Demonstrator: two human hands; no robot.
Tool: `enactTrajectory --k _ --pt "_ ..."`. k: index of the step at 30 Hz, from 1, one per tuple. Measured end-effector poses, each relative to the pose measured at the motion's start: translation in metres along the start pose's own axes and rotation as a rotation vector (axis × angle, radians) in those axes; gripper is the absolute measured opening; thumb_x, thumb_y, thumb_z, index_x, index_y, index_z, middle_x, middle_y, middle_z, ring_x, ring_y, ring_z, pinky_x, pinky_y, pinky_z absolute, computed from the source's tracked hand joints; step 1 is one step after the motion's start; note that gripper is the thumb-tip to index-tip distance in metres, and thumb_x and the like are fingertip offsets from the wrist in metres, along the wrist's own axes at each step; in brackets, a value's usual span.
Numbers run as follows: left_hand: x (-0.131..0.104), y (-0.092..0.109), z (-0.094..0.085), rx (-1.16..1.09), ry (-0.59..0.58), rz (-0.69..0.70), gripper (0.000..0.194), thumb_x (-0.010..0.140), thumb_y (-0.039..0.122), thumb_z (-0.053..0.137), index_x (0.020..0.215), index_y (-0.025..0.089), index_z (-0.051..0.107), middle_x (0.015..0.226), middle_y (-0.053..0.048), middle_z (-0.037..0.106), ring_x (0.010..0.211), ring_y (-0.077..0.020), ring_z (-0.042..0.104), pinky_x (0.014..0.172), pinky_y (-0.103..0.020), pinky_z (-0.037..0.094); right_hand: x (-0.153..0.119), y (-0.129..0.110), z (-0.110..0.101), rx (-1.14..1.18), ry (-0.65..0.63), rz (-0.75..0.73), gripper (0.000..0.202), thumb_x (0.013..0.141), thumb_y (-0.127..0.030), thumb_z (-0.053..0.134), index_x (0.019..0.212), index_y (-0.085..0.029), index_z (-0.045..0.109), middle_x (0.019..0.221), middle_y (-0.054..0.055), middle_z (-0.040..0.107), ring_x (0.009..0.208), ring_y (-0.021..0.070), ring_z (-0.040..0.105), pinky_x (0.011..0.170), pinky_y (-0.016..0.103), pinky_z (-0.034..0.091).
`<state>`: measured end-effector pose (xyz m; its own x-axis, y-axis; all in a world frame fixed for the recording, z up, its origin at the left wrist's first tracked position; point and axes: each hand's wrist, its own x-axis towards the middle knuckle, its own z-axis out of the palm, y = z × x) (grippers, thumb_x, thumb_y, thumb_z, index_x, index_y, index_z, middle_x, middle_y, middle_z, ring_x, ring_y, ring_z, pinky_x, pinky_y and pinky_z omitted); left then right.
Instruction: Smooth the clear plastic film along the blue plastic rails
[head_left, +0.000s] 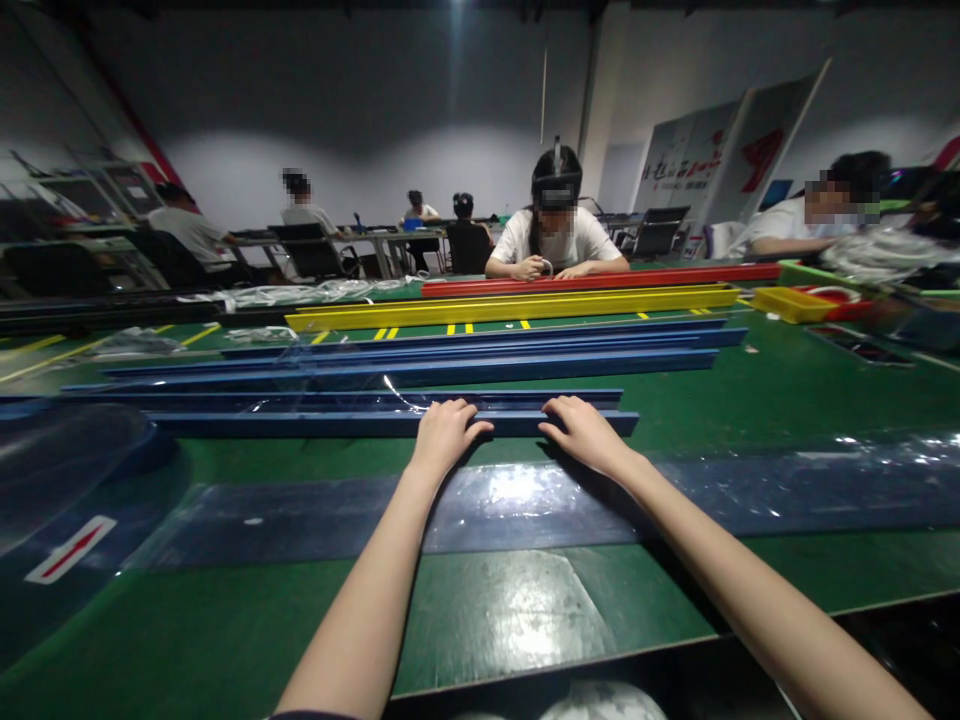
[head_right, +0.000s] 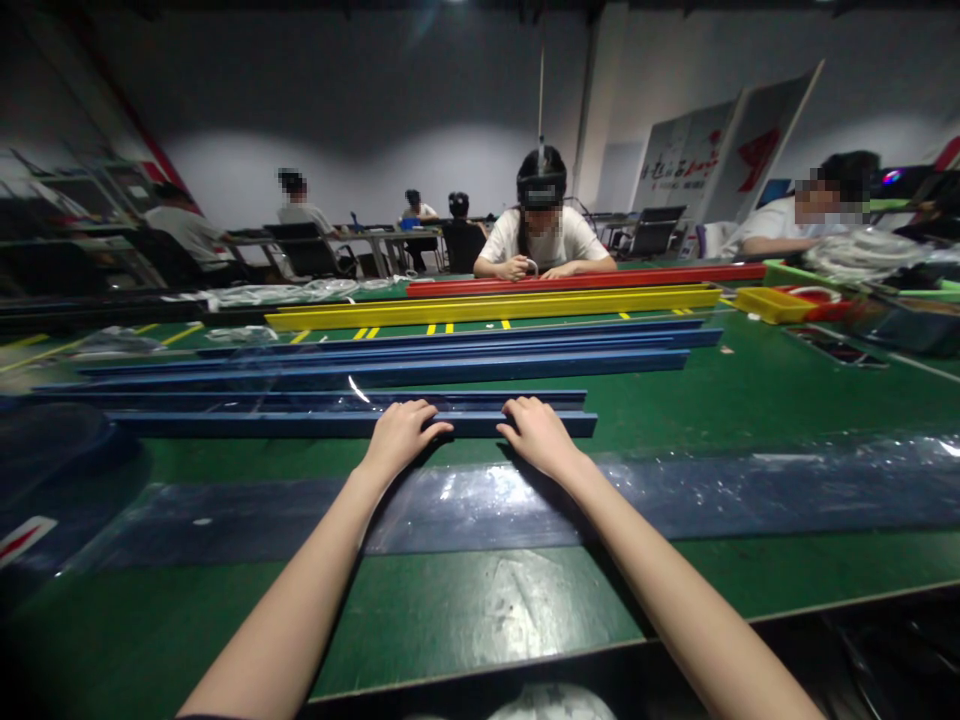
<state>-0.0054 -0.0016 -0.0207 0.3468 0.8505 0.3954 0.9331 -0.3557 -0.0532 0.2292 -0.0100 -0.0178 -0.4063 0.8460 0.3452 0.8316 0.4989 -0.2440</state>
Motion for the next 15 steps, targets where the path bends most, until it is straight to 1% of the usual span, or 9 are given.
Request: enactTrajectory --k 5,11,15 --pt "0.000 -0.001 0.003 -0.004 0.022 0.014 0.038 0.084 0.053 0.047 0.087 0.020 0.066 0.090 -0.005 0.066 0.085 -0.0202 0.059 0.075 -0.031 0.039 0.006 -0.001 0.012 -0.058 -0.007 0.025 0.013 0.087 -0.026 0.049 0.093 -0.018 0.058 0.090 0.008 0.064 0.088 0.0206 0.055 0.074 0.029 0.037" --pt "0.000 0.000 0.000 -0.001 0.012 0.016 0.036 0.085 0.051 0.047 0.086 0.020 0.066 0.089 -0.005 0.066 0.085 -0.0201 0.059 0.075 -0.031 0.038 0.005 0.001 0.016 -0.049 0.041 0.038 0.012 0.085 -0.020 0.047 0.089 -0.018 0.059 0.089 0.007 0.064 0.085 0.0198 0.054 0.071 0.029 0.033" --pt "0.000 0.001 0.000 0.002 -0.001 0.010 0.036 0.085 0.050 0.046 0.086 0.020 0.065 0.089 -0.006 0.065 0.085 -0.0205 0.059 0.076 -0.031 0.038 0.006 0.000 0.017 -0.037 0.040 0.055 0.014 0.084 -0.017 0.047 0.089 -0.017 0.060 0.088 0.008 0.065 0.084 0.0198 0.054 0.071 0.029 0.032"
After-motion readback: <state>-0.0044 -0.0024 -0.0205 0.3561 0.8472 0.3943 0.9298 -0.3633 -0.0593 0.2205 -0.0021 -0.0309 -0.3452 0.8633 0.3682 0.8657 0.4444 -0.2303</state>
